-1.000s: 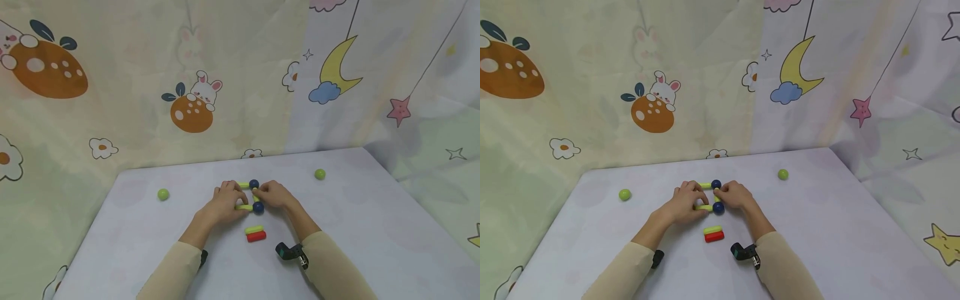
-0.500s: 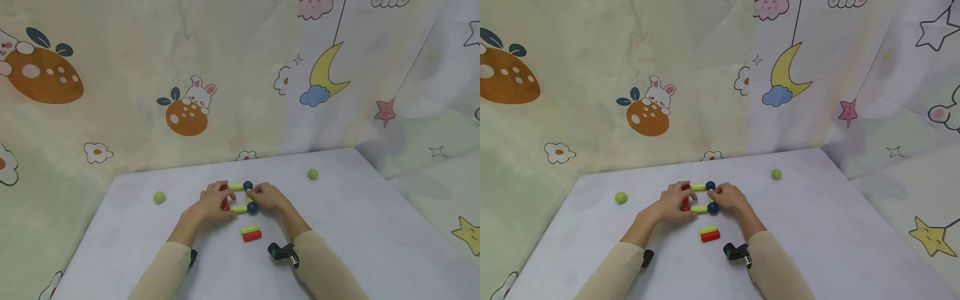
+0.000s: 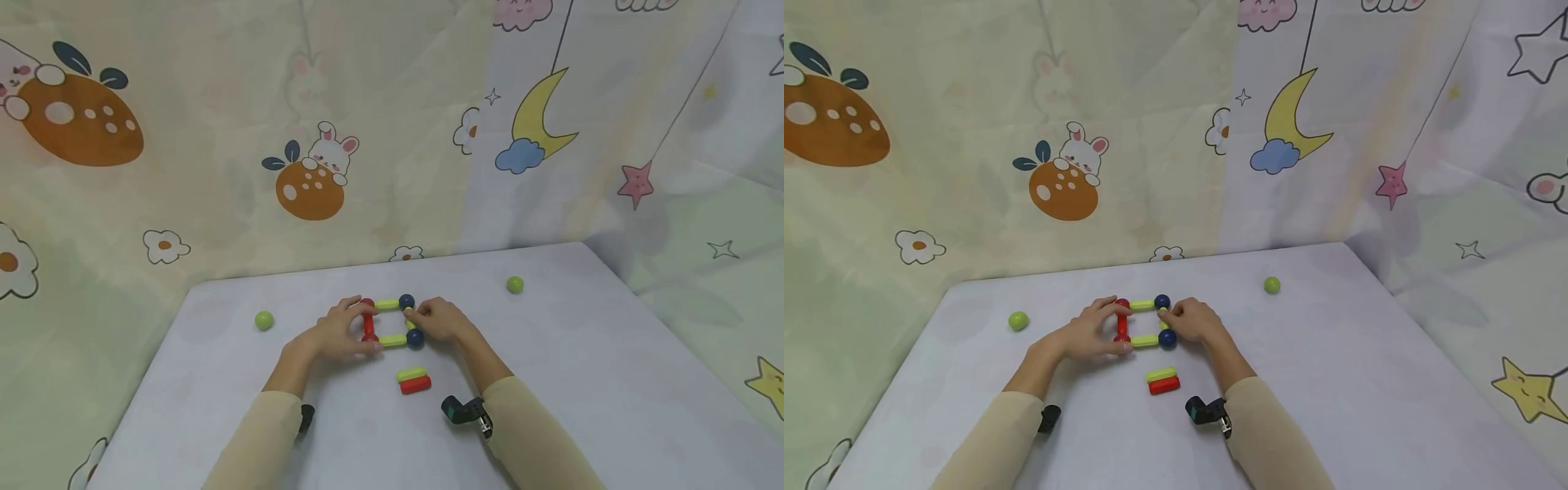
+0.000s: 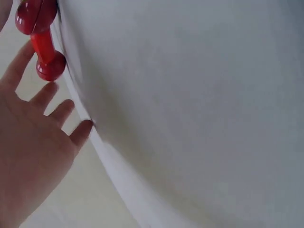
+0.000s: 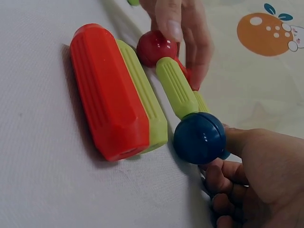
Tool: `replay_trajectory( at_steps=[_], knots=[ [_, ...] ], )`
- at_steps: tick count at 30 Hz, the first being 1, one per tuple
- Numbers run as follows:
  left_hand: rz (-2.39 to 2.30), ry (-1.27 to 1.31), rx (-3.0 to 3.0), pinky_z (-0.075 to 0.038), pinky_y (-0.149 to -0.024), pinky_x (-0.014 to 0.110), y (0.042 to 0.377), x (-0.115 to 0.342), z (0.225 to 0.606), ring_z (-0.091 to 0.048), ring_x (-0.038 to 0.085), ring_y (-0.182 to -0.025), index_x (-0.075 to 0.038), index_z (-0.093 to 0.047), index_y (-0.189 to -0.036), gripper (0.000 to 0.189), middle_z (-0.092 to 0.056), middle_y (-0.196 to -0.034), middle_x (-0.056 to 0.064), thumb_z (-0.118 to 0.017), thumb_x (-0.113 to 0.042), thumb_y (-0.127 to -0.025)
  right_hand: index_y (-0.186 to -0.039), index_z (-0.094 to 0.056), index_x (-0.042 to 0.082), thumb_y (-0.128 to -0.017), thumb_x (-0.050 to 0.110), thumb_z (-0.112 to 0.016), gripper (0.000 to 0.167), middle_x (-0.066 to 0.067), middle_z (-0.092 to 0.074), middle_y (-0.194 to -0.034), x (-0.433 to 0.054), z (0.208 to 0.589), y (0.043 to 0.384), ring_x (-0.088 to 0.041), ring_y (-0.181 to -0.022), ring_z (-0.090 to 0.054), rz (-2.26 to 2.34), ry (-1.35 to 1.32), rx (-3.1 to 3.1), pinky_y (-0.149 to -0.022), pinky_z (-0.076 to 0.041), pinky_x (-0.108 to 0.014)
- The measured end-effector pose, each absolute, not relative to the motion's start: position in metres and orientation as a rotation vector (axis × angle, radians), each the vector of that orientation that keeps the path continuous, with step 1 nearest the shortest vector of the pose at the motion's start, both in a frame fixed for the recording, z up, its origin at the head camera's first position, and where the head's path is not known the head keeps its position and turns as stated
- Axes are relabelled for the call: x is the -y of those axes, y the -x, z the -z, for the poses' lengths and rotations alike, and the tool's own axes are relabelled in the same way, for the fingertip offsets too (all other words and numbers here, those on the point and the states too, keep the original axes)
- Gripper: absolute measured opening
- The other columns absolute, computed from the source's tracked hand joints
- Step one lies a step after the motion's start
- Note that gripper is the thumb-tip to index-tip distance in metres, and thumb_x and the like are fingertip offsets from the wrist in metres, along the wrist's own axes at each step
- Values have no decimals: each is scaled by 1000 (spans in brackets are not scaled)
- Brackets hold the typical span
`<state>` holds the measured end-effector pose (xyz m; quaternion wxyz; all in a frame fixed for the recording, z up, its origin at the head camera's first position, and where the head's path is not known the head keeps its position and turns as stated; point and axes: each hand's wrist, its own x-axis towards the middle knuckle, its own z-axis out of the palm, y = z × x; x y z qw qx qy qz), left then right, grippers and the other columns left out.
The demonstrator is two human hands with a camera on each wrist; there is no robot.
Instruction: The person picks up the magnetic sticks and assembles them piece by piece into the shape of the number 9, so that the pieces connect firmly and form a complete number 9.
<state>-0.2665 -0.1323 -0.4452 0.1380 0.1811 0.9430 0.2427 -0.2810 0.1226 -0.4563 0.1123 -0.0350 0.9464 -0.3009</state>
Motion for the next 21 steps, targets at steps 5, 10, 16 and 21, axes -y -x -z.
replay_trajectory(
  at_steps=[5, 10, 16, 21],
  knots=[
    [-806, -507, -2633, -37, -112, 67, 270, 140, 445, -32, 32, -150, -38, -54, -144, 72, -38, -162, 3, -82, -55, -80, -106, -73, 8, -100, 53, -58, 48, -4, -66, -93, -123, 457, 280, -21, -87, -58, 883, 125, -2784, -79, -50, -38],
    [-914, -457, -2532, -36, -112, 67, 272, 145, 447, -28, 32, -151, -40, -50, -148, 77, -34, -163, 3, -83, -52, -80, -107, -73, 9, -100, 54, -58, 49, -4, -66, -94, -123, 456, 279, -21, -87, -58, 891, 143, -2783, -80, -50, -38],
    [-982, -460, -2465, -26, -114, 74, 276, 151, 453, -16, 37, -155, -41, -48, -149, 73, -24, -168, 5, -78, -53, -84, -100, -73, 10, -99, 55, -60, 46, -3, -65, -90, -126, 459, 277, -20, -85, -56, 931, 173, -2766, -75, -47, -35],
    [-1049, -491, -2438, -18, -117, 74, 278, 151, 456, -7, 34, -158, -40, -49, -149, 69, -26, -168, 1, -77, -46, -86, -106, -73, 9, -98, 61, -57, 55, -5, -67, -96, -132, 457, 279, -22, -90, -59, 905, 197, -2759, -83, -51, -39]
  ],
)
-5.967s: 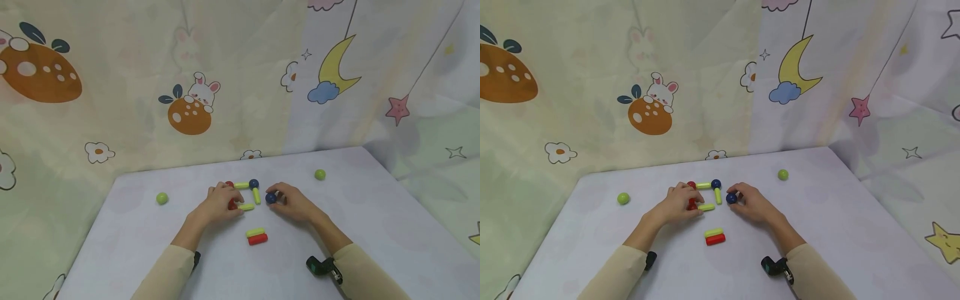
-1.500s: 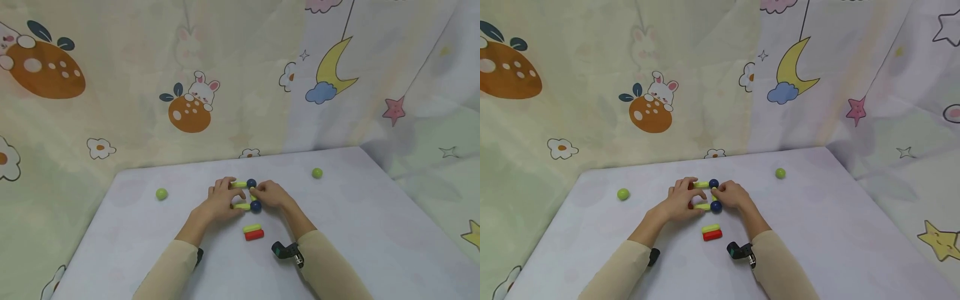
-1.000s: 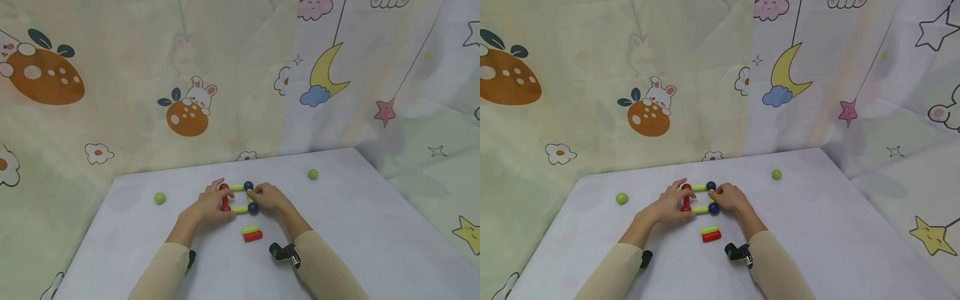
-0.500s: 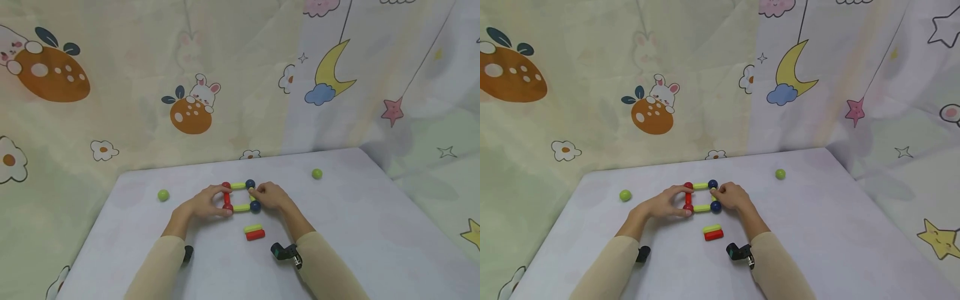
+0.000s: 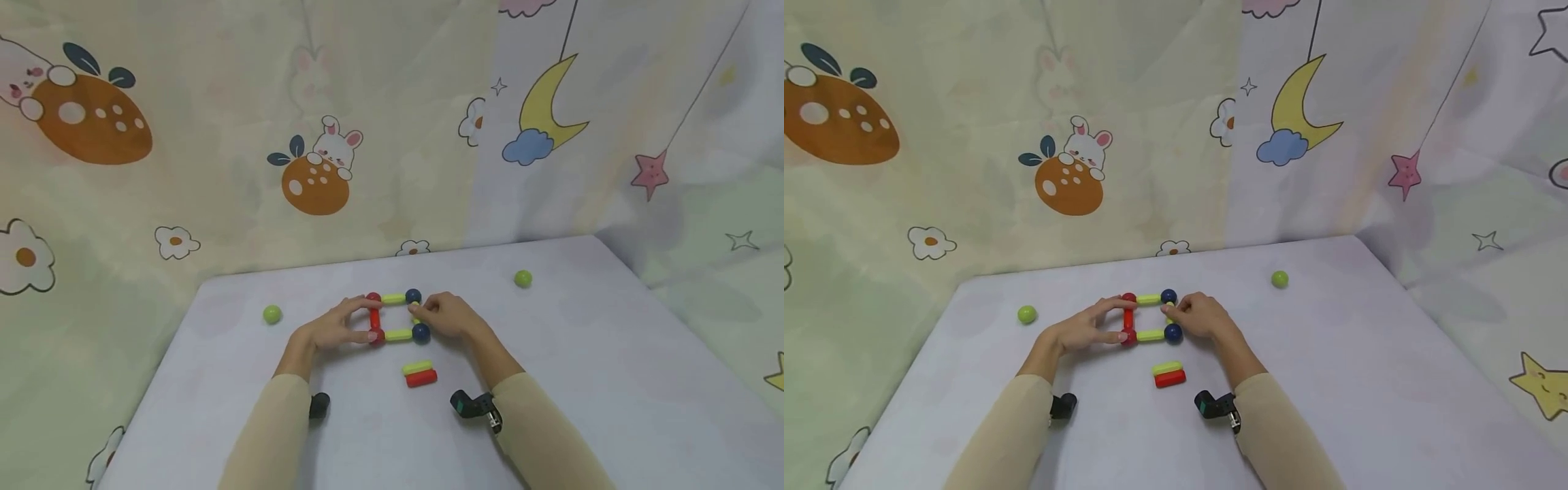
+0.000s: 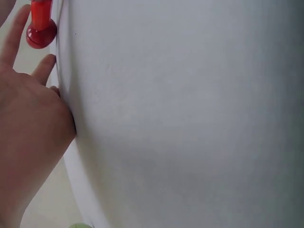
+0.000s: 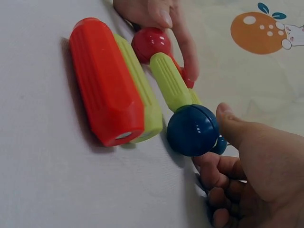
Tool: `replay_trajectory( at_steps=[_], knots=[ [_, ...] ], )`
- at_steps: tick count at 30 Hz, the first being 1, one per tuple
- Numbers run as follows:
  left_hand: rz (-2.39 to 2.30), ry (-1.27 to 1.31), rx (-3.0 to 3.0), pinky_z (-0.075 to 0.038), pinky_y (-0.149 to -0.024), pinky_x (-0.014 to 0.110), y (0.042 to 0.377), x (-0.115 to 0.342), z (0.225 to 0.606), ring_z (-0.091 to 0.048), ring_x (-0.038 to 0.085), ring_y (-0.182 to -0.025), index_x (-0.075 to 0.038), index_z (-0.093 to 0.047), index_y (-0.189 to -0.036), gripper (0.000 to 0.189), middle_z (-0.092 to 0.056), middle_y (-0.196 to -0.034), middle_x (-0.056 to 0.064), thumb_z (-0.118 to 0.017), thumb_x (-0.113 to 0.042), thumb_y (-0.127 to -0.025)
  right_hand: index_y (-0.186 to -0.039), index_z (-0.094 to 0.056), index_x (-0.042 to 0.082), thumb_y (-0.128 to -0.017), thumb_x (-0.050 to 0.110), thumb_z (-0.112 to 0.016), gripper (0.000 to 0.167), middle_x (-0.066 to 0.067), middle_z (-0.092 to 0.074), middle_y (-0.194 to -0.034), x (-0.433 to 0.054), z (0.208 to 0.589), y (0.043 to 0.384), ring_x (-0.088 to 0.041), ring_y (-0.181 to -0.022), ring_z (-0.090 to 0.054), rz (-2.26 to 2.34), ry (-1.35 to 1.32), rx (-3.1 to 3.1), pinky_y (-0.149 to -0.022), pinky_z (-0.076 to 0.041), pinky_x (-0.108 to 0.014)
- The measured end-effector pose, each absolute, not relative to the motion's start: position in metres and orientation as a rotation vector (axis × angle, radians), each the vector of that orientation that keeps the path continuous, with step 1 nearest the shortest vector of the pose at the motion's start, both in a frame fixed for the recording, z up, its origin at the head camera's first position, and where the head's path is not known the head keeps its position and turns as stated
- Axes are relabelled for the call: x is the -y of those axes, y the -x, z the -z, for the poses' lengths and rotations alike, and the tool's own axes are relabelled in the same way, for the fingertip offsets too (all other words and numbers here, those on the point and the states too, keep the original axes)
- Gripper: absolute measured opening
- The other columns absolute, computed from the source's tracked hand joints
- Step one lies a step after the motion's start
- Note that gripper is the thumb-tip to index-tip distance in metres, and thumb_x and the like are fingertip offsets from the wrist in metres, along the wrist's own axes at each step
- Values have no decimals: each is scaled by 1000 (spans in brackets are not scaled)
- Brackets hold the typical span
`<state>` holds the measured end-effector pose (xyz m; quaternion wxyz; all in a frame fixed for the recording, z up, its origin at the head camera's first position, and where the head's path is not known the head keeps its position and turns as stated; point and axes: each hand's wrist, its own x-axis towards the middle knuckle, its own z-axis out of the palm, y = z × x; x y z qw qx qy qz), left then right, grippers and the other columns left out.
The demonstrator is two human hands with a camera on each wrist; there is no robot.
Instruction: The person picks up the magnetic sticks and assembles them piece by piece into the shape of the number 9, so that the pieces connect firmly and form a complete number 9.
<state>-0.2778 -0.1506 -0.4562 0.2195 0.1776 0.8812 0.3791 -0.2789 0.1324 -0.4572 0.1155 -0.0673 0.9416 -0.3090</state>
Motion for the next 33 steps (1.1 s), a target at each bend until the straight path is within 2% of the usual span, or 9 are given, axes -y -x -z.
replay_trajectory(
  at_steps=[4, 8, 11, 16, 22, 28, 33],
  knots=[
    [-1039, -464, -2442, -17, -117, 74, 279, 152, 454, -3, 33, -159, -44, -47, -149, 71, -21, -170, 2, -78, -48, -86, -113, -72, 8, -100, 66, -48, 64, -6, -67, -101, -134, 453, 283, -24, -96, -59, 898, 201, -2717, -88, -51, -43],
    [-1003, -443, -2447, -16, -116, 76, 279, 149, 454, -2, 37, -158, -44, -49, -148, 71, -14, -172, 3, -79, -50, -84, -110, -70, 9, -102, 67, -42, 65, -8, -64, -94, -136, 453, 284, -24, -93, -57, 963, 176, -2657, -82, -46, -40],
    [-989, -419, -2460, -18, -115, 77, 278, 150, 454, -5, 38, -158, -45, -51, -145, 68, -17, -171, 1, -80, -49, -83, -109, -70, 10, -102, 67, -40, 65, -8, -64, -94, -136, 453, 285, -24, -91, -58, 996, 198, -2624, -81, -45, -40],
    [-969, -400, -2480, -18, -116, 76, 277, 150, 456, -2, 36, -158, -51, -50, -143, 66, -22, -170, 2, -79, -50, -84, -107, -70, 11, -103, 64, -42, 60, -7, -65, -96, -138, 453, 286, -25, -93, -58, 990, 243, -2616, -84, -47, -41],
    [-991, -367, -2479, -13, -116, 77, 279, 147, 456, 3, 36, -159, -54, -50, -142, 65, -20, -171, 5, -80, -51, -83, -106, -68, 10, -104, 62, -43, 58, -8, -64, -95, -142, 452, 287, -24, -91, -57, 966, 309, -2626, -80, -46, -38],
    [-969, -375, -2495, -15, -115, 77, 277, 146, 456, 0, 37, -159, -52, -51, -142, 67, -23, -170, 3, -80, -52, -82, -117, -65, 8, -104, 58, -47, 55, -7, -64, -98, -144, 452, 280, -23, -92, -57, 995, 333, -2636, -80, -48, -37],
    [-927, -355, -2526, -22, -113, 77, 276, 143, 456, -4, 38, -158, -53, -51, -141, 67, -22, -170, 5, -80, -54, -81, -131, -56, 8, -103, 56, -51, 55, -7, -67, -106, -151, 452, 269, -21, -97, -61, 1032, 336, -2634, -86, -52, -40]
  ],
)
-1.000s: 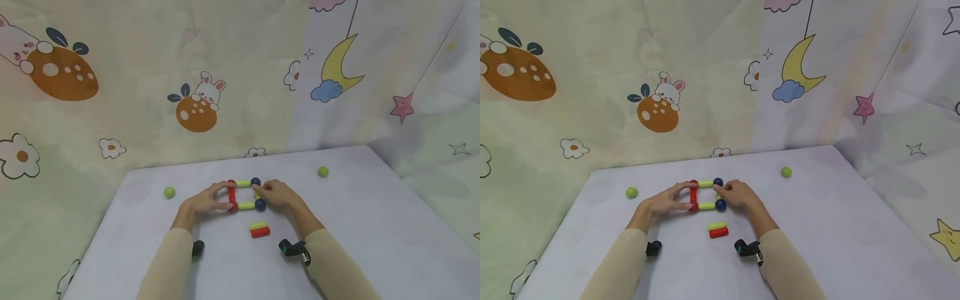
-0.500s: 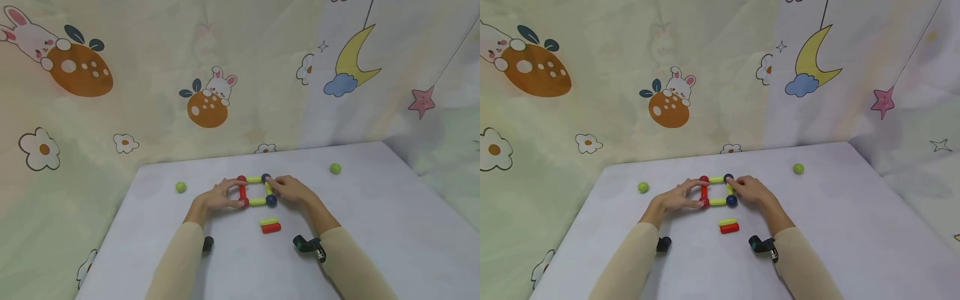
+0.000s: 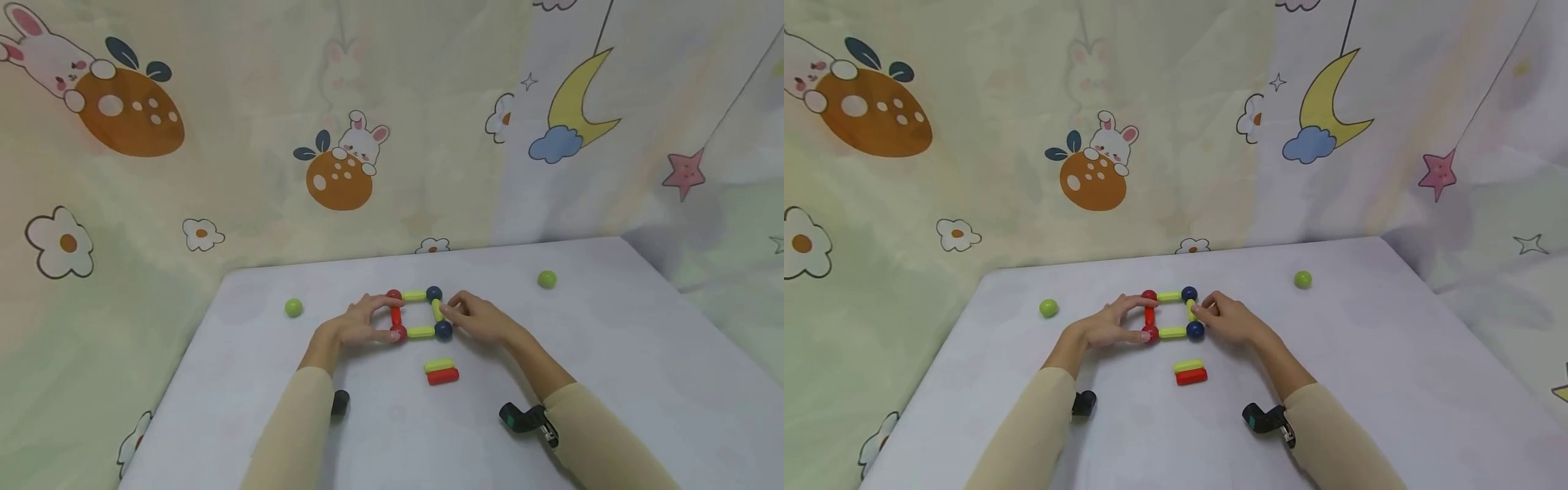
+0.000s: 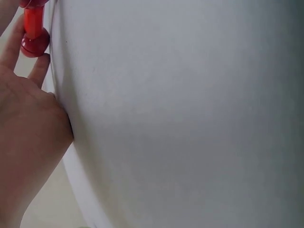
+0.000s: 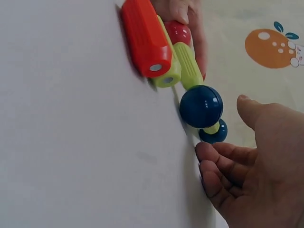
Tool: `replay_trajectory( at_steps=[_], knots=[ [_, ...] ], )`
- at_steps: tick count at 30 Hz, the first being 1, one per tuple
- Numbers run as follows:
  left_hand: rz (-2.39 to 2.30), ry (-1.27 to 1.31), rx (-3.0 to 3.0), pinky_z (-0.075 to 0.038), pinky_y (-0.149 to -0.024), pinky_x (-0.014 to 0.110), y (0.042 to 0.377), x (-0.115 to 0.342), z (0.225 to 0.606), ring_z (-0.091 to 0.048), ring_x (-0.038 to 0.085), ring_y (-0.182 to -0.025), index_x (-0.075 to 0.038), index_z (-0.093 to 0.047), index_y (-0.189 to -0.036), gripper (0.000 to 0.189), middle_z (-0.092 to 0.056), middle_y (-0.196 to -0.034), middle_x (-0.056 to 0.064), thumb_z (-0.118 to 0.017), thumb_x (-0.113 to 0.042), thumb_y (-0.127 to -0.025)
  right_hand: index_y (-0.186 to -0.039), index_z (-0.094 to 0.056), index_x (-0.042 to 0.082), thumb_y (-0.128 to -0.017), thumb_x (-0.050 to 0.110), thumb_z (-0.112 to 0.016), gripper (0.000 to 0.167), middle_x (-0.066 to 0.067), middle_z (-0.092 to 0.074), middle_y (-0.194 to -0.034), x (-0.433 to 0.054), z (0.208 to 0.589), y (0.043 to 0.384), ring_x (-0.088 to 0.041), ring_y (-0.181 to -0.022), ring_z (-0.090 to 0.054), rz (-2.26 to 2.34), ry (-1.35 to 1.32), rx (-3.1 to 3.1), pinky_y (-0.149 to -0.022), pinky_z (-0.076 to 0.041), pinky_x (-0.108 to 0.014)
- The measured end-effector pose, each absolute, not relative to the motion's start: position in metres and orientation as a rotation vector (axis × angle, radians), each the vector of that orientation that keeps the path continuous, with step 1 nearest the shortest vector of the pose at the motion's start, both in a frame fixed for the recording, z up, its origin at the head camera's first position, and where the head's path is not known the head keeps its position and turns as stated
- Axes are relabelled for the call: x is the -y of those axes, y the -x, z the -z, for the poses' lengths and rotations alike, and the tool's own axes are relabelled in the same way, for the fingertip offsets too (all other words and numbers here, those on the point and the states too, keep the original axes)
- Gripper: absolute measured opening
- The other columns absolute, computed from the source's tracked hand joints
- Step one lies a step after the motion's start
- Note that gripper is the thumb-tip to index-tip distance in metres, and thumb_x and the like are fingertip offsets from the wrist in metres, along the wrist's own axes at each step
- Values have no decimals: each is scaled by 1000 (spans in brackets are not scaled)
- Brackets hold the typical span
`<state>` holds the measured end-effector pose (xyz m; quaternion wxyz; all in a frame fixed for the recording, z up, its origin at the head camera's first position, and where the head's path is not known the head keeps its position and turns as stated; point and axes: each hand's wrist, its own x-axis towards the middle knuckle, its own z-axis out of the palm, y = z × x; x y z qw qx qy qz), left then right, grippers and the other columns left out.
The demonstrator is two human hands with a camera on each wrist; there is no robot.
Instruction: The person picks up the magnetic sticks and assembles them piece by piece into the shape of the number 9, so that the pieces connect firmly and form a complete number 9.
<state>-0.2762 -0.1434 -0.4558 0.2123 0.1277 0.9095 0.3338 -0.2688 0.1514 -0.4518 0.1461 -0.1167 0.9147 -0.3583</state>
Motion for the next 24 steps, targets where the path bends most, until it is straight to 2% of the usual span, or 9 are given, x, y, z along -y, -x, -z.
replay_trajectory(
  at_steps=[5, 9, 13, 17, 22, 24],
  knots=[
    [-915, -334, -2557, -26, -112, 76, 275, 144, 457, -5, 38, -158, -53, -49, -143, 68, -24, -170, 3, -79, -54, -82, -133, -53, 7, -103, 51, -54, 53, -8, -68, -113, -156, 450, 259, -21, -100, -62, 1068, 366, -2639, -88, -53, -41],
    [-927, -350, -2558, -26, -112, 76, 273, 145, 456, -6, 38, -158, -51, -47, -146, 71, -25, -169, 2, -78, -54, -83, -130, -54, 5, -103, 44, -59, 48, -7, -67, -107, -158, 446, 253, -20, -93, -60, 1068, 436, -2671, -79, -52, -35],
    [-933, -369, -2559, -21, -114, 77, 273, 142, 457, -3, 36, -159, -50, -47, -148, 70, -27, -169, 1, -77, -53, -84, -126, -56, 4, -102, 36, -62, 40, -3, -65, -101, -161, 442, 248, -18, -90, -59, 1075, 569, -2709, -76, -52, -32],
    [-936, -383, -2569, -14, -117, 75, 274, 142, 457, -2, 35, -159, -46, -45, -151, 72, -28, -169, 0, -76, -52, -86, -123, -60, 6, -100, 29, -67, 34, 1, -64, -99, -160, 438, 242, -16, -93, -60, 1095, 677, -2725, -81, -54, -32],
    [-911, -403, -2591, -6, -122, 69, 273, 141, 457, -2, 35, -159, -43, -42, -154, 74, -27, -169, 1, -73, -53, -88, -120, -63, 10, -95, 22, -74, 30, 3, -65, -105, -158, 438, 235, -15, -98, -61, 1129, 798, -2702, -90, -57, -37],
    [-911, -399, -2596, -6, -121, 69, 272, 141, 456, -2, 35, -159, -43, -41, -155, 73, -26, -170, 1, -72, -53, -89, -119, -64, 10, -94, 20, -76, 30, 1, -66, -107, -159, 441, 234, -16, -100, -62, 1156, 859, -2682, -92, -57, -40]
  ],
)
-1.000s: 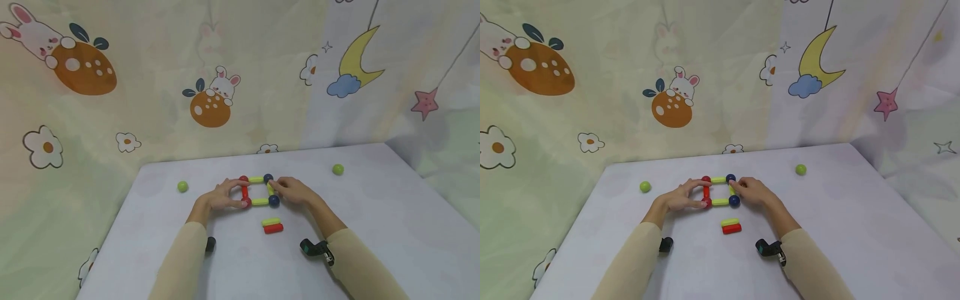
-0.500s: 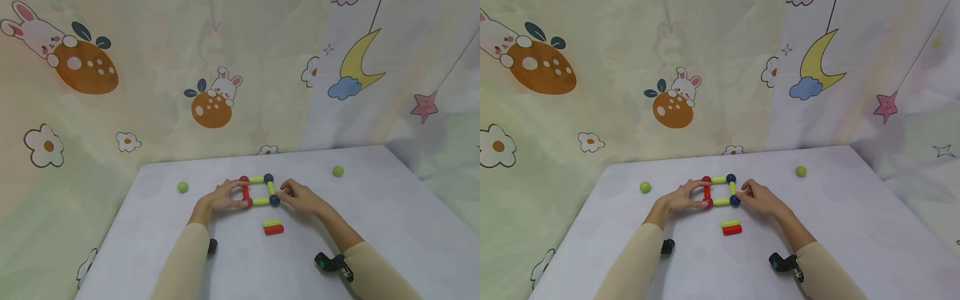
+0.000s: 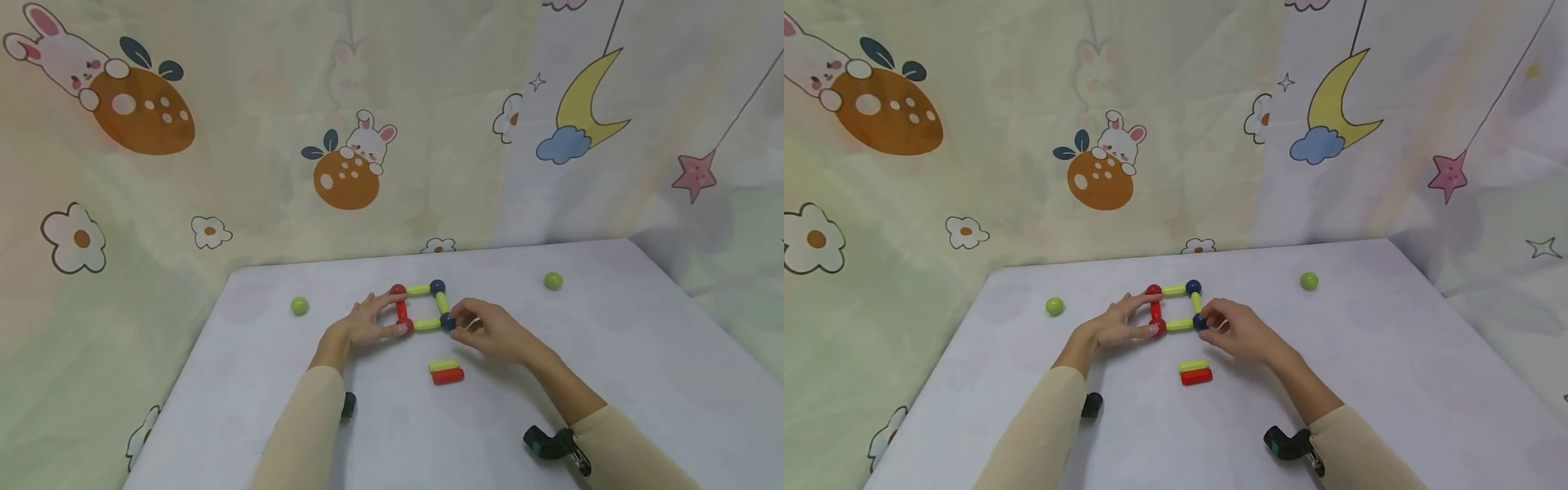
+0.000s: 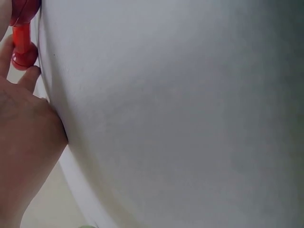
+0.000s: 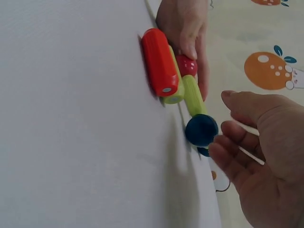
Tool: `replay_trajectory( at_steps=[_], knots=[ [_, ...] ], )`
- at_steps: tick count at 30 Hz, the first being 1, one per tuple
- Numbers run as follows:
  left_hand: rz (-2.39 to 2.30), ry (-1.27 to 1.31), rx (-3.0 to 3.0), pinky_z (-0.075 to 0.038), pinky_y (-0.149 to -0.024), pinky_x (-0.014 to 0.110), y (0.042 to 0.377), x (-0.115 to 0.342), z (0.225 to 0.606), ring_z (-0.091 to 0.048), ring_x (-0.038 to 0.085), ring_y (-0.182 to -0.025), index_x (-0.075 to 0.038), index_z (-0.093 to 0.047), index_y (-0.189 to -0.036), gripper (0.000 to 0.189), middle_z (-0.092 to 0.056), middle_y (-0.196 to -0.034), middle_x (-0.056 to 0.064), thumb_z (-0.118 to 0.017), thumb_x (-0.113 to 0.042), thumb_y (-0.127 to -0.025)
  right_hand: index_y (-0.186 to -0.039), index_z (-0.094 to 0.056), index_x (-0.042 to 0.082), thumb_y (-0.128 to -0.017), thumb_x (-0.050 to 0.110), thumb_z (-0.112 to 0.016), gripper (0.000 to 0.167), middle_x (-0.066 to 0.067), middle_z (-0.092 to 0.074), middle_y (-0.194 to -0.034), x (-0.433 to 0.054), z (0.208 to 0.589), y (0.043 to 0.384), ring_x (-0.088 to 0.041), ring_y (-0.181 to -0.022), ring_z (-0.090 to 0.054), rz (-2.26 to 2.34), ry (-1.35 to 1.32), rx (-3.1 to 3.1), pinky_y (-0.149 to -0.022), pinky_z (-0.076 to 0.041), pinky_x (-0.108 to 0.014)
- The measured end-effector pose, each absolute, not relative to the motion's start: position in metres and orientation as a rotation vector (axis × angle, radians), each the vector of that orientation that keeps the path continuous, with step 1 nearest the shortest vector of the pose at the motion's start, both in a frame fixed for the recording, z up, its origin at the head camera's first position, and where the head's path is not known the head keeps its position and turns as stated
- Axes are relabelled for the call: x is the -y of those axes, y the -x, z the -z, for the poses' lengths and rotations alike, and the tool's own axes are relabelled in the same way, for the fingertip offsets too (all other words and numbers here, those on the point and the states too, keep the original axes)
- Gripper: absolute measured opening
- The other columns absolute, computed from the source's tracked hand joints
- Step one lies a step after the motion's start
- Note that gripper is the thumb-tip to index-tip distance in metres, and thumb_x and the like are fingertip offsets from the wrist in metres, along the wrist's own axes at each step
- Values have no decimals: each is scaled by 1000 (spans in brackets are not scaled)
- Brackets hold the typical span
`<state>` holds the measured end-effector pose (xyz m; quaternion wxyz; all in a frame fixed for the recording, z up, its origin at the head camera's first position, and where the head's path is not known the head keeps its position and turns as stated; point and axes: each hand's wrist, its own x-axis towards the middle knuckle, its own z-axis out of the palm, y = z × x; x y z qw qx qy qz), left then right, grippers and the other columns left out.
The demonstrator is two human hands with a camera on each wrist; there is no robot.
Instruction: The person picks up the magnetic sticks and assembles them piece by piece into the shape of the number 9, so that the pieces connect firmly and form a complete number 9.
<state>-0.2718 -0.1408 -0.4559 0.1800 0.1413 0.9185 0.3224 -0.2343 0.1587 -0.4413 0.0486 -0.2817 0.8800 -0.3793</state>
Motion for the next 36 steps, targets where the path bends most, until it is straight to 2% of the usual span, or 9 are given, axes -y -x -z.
replay_trajectory(
  at_steps=[4, 12, 16, 22, 31, 36],
  knots=[
    [-919, -369, -2589, -10, -118, 74, 271, 142, 456, -1, 36, -159, -47, -40, -154, 72, -24, -171, 2, -70, -56, -89, -118, -65, 10, -94, 19, -76, 28, -2, -68, -111, -159, 448, 233, -15, -100, -62, 1177, 980, -2664, -94, -57, -43],
    [-934, -295, -2574, -14, -112, 81, 272, 144, 456, -1, 43, -158, -53, -40, -152, 72, -19, -172, 4, -71, -59, -88, -115, -69, 11, -91, 17, -79, 27, -1, -69, -108, -154, 451, 228, -16, -100, -65, 1149, 1127, -2624, -90, -58, -37],
    [-925, -282, -2576, -16, -111, 81, 272, 143, 456, -2, 46, -157, -54, -40, -151, 71, -18, -172, 7, -71, -59, -87, -115, -72, 17, -90, 19, -80, 26, 3, -69, -109, -150, 451, 225, -17, -102, -63, 1066, 1107, -2602, -89, -57, -33],
    [-913, -276, -2582, -19, -111, 81, 273, 141, 458, -4, 46, -157, -54, -41, -150, 71, -18, -172, 8, -72, -59, -87, -113, -76, 21, -91, 20, -79, 22, 10, -69, -109, -147, 452, 222, -12, -103, -62, 993, 1139, -2568, -91, -56, -36],
    [-938, -255, -2569, -21, -109, 82, 273, 141, 458, -5, 46, -157, -55, -43, -149, 71, -17, -172, 10, -73, -58, -86, -112, -76, 22, -91, 16, -79, 22, 10, -70, -106, -146, 453, 223, -14, -97, -64, 993, 1141, -2503, -87, -56, -30],
    [-957, -248, -2559, -22, -109, 82, 274, 141, 457, -5, 46, -157, -55, -43, -149, 71, -16, -172, 11, -74, -57, -85, -112, -74, 22, -89, 17, -81, 24, 11, -70, -106, -143, 453, 225, -9, -96, -65, 976, 1114, -2458, -88, -56, -28]
  ],
)
